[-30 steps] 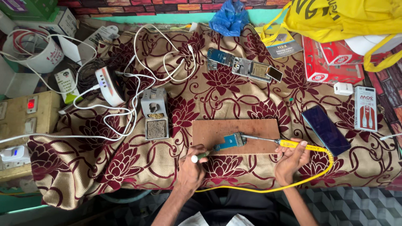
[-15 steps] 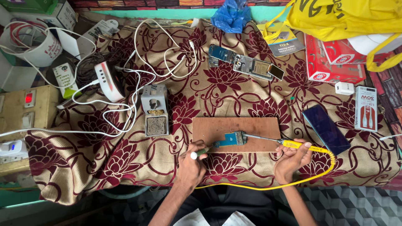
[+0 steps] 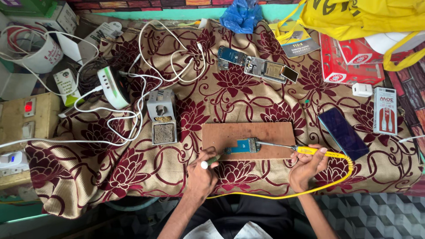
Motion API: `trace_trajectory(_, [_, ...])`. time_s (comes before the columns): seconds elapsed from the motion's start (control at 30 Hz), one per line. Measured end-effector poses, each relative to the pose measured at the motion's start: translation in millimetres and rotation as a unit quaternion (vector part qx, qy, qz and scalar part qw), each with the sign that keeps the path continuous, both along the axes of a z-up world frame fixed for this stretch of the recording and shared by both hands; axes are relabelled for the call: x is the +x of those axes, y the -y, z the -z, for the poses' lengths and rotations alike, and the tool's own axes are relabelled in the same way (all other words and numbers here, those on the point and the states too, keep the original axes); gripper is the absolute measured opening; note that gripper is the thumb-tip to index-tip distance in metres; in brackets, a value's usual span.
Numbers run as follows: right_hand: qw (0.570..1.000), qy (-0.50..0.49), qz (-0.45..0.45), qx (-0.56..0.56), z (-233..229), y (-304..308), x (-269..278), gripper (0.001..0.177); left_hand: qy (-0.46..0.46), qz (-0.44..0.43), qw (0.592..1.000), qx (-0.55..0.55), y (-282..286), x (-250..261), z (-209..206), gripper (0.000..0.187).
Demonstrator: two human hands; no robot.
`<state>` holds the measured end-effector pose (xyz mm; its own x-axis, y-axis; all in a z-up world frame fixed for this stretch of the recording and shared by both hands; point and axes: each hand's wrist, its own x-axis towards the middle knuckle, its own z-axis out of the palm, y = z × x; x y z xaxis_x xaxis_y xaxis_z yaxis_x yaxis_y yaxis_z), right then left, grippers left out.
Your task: The person uses a soldering iron and solder wire to solder components on a small blue circuit board placed on a wooden board. The person repeatedly applies solder to different points on the board while holding the board steady with the other hand.
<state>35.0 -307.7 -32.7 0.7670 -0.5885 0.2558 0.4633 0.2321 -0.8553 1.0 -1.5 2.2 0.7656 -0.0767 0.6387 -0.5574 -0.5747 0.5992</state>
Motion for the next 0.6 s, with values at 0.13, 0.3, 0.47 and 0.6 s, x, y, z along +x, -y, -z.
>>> trace_trajectory(0.13, [1.0, 0.003, -0.007, -0.013, 0.2, 0.2, 0.1, 0.044, 0.011, -0.014, 1.0, 0.016, -0.4, 1.1, 1.1, 0.05])
trace_trajectory(0.3, [1.0, 0.005, -0.011, -0.011, 2.8, 2.4, -1.1, 0.044, 0.018, -0.029, 0.999, 0.029, 1.4, -0.2, 5.6, 0.046])
trace_trajectory(0.47, [1.0, 0.02, 0.0, -0.022, 5.9, 3.0, 0.8, 0.044, 0.02, -0.036, 0.999, 0.021, 3.7, 1.3, 12.6, 0.044])
trace_trajectory(0.6, [0.999, 0.032, -0.005, -0.007, 3.1, 1.3, -0.1, 0.044, 0.022, -0.042, 0.998, 0.028, 3.6, 2.5, 14.9, 0.043])
